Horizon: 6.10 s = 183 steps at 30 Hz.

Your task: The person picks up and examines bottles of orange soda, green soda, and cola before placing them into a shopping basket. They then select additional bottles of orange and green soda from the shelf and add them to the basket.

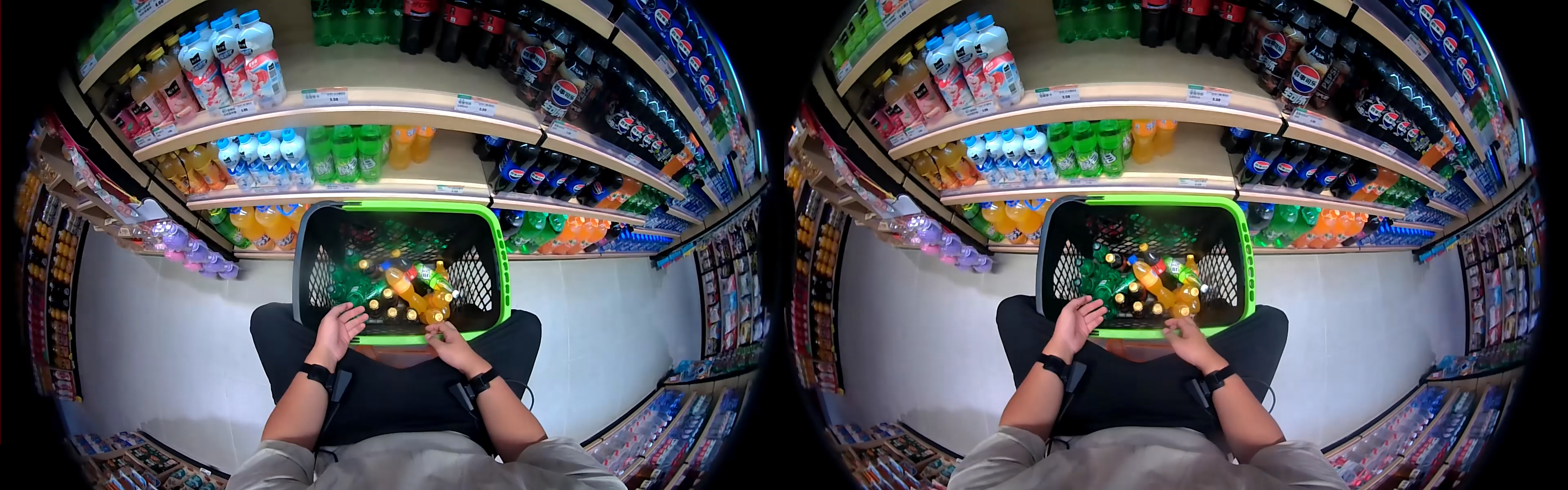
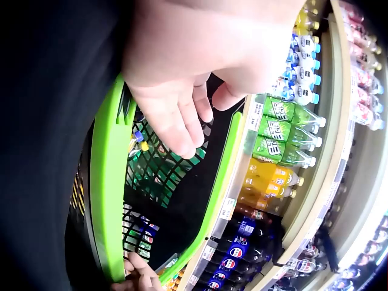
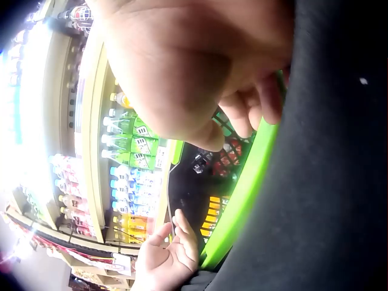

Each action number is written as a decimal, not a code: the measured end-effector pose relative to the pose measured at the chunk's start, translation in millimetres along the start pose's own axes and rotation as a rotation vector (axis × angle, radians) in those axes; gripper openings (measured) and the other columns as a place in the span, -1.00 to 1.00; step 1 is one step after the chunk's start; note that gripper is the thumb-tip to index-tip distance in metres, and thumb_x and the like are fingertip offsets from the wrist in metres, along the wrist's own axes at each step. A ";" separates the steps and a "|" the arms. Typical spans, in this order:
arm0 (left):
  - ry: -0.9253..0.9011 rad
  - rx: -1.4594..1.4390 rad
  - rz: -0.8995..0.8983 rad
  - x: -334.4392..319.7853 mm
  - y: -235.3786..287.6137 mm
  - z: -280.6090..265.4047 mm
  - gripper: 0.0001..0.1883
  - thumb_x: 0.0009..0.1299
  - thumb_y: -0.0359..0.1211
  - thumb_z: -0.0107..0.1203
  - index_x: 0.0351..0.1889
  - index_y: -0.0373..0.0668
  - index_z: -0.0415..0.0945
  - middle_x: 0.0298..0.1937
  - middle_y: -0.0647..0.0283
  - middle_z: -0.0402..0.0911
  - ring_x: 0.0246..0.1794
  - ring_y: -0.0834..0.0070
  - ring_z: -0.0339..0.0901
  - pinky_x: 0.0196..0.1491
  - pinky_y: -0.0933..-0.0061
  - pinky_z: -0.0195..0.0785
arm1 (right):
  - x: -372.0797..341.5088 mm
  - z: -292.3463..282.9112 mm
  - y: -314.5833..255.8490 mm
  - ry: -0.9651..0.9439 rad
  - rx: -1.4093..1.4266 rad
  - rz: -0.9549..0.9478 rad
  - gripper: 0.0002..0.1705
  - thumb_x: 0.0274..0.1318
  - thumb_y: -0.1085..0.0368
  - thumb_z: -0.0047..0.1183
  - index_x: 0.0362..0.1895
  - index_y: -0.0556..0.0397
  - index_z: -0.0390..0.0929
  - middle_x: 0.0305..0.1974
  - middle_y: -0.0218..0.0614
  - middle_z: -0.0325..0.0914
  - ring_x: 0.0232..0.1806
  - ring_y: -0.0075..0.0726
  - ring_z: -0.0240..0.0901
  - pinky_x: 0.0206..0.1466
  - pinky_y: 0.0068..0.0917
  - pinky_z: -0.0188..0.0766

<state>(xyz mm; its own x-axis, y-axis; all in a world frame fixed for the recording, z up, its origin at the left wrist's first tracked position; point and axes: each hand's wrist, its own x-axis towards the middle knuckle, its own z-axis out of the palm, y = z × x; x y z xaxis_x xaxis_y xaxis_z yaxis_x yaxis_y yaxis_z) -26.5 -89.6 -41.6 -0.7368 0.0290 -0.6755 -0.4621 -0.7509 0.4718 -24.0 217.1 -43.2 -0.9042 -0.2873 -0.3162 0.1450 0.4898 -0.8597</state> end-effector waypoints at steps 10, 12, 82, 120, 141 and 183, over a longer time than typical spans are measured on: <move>-0.044 0.098 -0.051 -2.5 4.5 9.5 -0.63 0.57 -0.20 -0.15 0.19 -0.26 0.33 0.15 0.02 0.59 0.06 0.27 0.61 0.02 0.33 0.53 | 0.1 -1.8 -13.2 0.017 -0.088 0.055 -0.70 0.26 0.19 0.13 -0.05 0.13 0.60 -0.15 -0.26 0.46 -0.06 -0.27 0.45 0.05 -0.44 0.37; -0.041 0.100 -0.049 -0.3 3.4 9.5 -0.63 0.57 -0.21 -0.15 0.17 -0.27 0.35 0.15 0.02 0.59 0.07 0.28 0.60 0.02 0.34 0.53 | -1.3 -2.8 -36.5 0.057 -0.178 0.122 -0.70 0.21 0.17 0.16 -0.10 0.11 0.62 -0.17 -0.22 0.52 -0.10 -0.22 0.52 0.00 -0.39 0.42; -0.434 -0.348 -0.272 -11.4 28.6 23.2 -0.73 0.59 -0.18 -0.13 -0.04 -0.13 0.51 -0.13 0.18 0.64 -0.09 0.35 0.62 0.03 0.29 0.50 | 33.4 52.5 -276.4 -0.039 -0.416 -1.010 -0.70 -0.17 0.28 0.38 -0.42 -0.02 0.46 -0.37 -0.32 0.52 -0.28 -0.08 0.51 -0.18 -0.30 0.41; -0.292 -0.083 -0.119 27.4 2.1 -7.9 -0.77 0.38 -0.24 -0.03 -0.20 -0.21 0.47 -0.18 -0.01 0.60 -0.19 0.00 0.63 -0.17 0.07 0.59 | -2.4 79.2 -206.1 -0.229 0.057 -0.938 -0.71 -0.18 0.33 0.36 -0.34 -0.01 0.51 -0.26 -0.32 0.50 -0.13 -0.08 0.45 0.00 -0.20 0.39; -0.327 -0.113 -0.127 -12.3 -24.5 59.4 -0.82 0.42 -0.23 0.05 -0.31 -0.12 0.49 -0.31 0.30 0.56 -0.24 0.44 0.53 -0.02 0.42 0.42 | -13.0 27.5 -175.2 0.160 0.327 -0.767 -0.77 -0.04 0.40 0.25 -0.26 0.14 0.51 -0.22 -0.20 0.62 -0.11 -0.16 0.57 0.15 -0.25 0.42; -0.510 -0.095 -0.039 -3.9 -40.7 17.3 -0.61 0.51 -0.08 -0.19 -0.02 -0.17 0.46 -0.05 0.19 0.55 0.01 0.36 0.53 0.10 0.29 0.43 | -2.4 65.9 -204.2 0.218 0.100 -0.835 -0.65 -0.33 0.41 0.33 -0.38 0.04 0.44 -0.36 -0.23 0.46 -0.28 0.00 0.44 -0.18 -0.21 0.37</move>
<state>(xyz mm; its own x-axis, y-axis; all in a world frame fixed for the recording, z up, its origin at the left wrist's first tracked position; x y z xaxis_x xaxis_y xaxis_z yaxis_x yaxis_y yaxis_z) -13.3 -47.7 -48.3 -0.8779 0.3581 -0.3179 -0.4643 -0.7989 0.3823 -25.0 63.5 106.6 -0.7857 -0.3519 0.5087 -0.5748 0.1117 -0.8106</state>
